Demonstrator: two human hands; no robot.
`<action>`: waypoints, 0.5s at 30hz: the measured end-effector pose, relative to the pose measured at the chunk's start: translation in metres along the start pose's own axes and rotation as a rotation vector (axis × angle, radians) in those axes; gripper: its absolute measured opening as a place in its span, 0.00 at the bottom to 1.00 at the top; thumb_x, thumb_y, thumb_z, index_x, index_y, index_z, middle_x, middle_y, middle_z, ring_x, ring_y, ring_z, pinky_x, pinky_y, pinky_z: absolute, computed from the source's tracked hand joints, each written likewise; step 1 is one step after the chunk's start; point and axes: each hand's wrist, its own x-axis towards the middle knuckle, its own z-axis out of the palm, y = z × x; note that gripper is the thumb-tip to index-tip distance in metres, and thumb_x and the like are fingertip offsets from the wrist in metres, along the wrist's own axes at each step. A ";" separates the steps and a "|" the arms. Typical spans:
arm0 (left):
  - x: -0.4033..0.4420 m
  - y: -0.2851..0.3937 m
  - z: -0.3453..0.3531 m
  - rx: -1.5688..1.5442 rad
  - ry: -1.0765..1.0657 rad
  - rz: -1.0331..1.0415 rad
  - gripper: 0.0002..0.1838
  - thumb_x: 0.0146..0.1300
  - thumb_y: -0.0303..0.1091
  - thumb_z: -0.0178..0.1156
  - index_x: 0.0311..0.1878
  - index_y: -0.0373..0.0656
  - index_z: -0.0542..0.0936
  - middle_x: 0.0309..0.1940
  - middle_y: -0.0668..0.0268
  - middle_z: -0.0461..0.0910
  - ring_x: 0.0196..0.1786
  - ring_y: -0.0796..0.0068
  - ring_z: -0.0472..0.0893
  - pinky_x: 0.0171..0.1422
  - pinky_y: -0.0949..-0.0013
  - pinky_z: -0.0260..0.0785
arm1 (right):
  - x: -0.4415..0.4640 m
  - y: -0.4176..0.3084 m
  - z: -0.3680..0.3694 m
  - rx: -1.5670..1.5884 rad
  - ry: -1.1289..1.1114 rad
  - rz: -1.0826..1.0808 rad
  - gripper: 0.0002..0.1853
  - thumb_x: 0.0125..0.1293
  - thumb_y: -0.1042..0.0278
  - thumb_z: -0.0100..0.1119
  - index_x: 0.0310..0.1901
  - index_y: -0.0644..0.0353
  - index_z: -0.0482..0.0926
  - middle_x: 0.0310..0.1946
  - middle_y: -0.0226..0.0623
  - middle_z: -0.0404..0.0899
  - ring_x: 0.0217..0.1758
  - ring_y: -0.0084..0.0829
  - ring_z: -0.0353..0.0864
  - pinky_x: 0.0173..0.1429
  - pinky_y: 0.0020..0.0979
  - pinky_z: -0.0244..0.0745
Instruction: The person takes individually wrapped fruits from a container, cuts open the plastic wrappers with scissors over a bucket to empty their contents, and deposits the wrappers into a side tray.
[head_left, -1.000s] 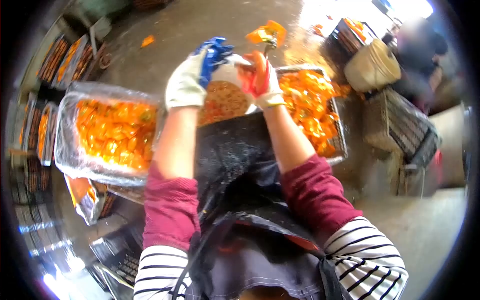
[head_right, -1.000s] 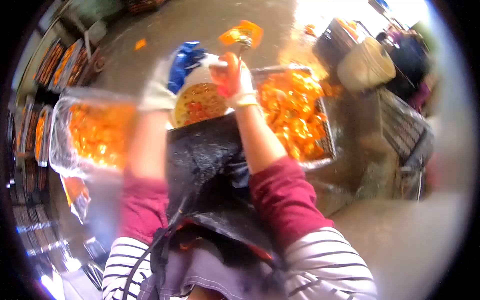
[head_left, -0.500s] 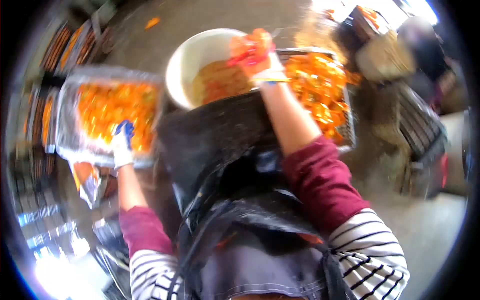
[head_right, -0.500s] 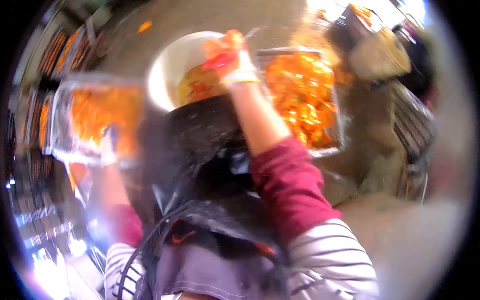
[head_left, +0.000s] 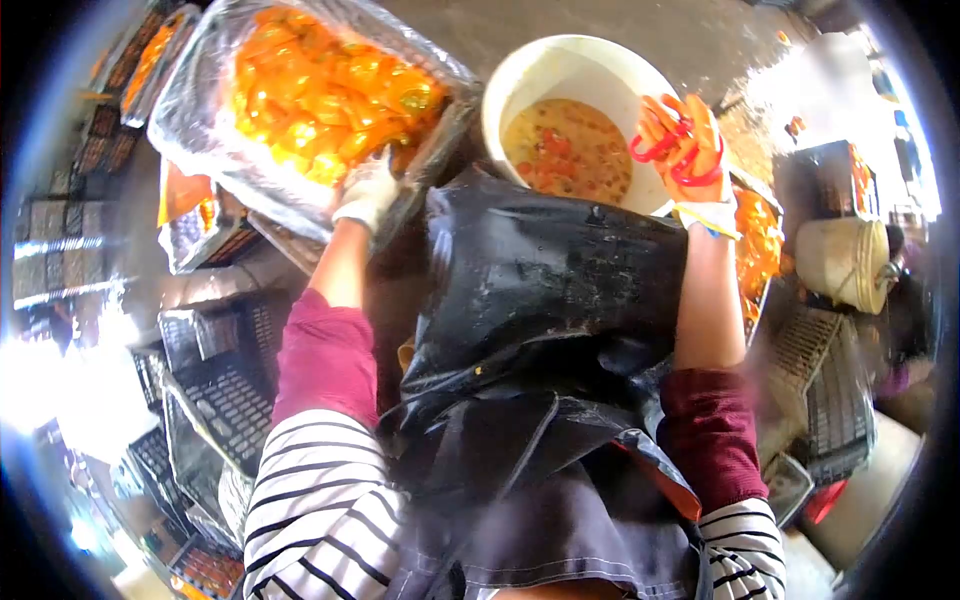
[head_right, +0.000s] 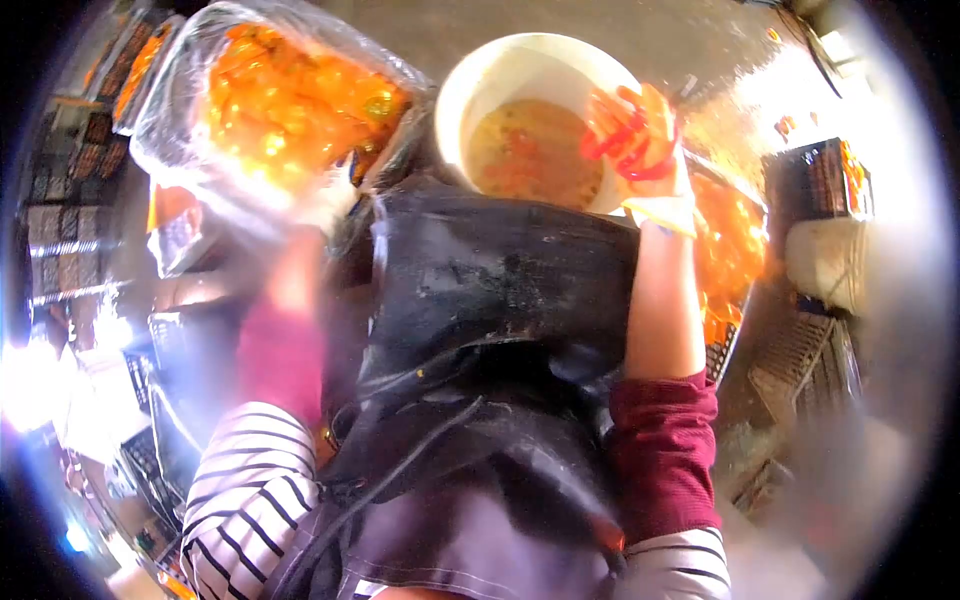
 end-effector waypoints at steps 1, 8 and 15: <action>0.000 -0.002 -0.006 -0.056 0.040 0.114 0.30 0.66 0.52 0.49 0.69 0.55 0.64 0.59 0.52 0.74 0.60 0.55 0.74 0.64 0.56 0.65 | -0.002 0.002 0.006 -0.055 -0.020 -0.044 0.23 0.71 0.56 0.51 0.59 0.67 0.70 0.60 0.49 0.71 0.65 0.49 0.69 0.68 0.45 0.66; 0.026 -0.024 0.001 -0.917 -0.096 0.102 0.26 0.60 0.53 0.57 0.56 0.46 0.76 0.49 0.56 0.81 0.52 0.59 0.79 0.57 0.61 0.69 | 0.005 0.003 0.004 -0.068 0.004 -0.070 0.19 0.71 0.59 0.51 0.60 0.53 0.72 0.61 0.47 0.70 0.67 0.52 0.67 0.68 0.49 0.66; 0.032 0.009 0.008 -0.973 -0.064 0.263 0.31 0.58 0.58 0.59 0.56 0.43 0.77 0.49 0.52 0.80 0.55 0.58 0.78 0.58 0.63 0.67 | 0.010 0.008 -0.010 -0.076 -0.151 -0.064 0.19 0.70 0.59 0.52 0.60 0.54 0.71 0.61 0.48 0.70 0.65 0.52 0.68 0.68 0.49 0.67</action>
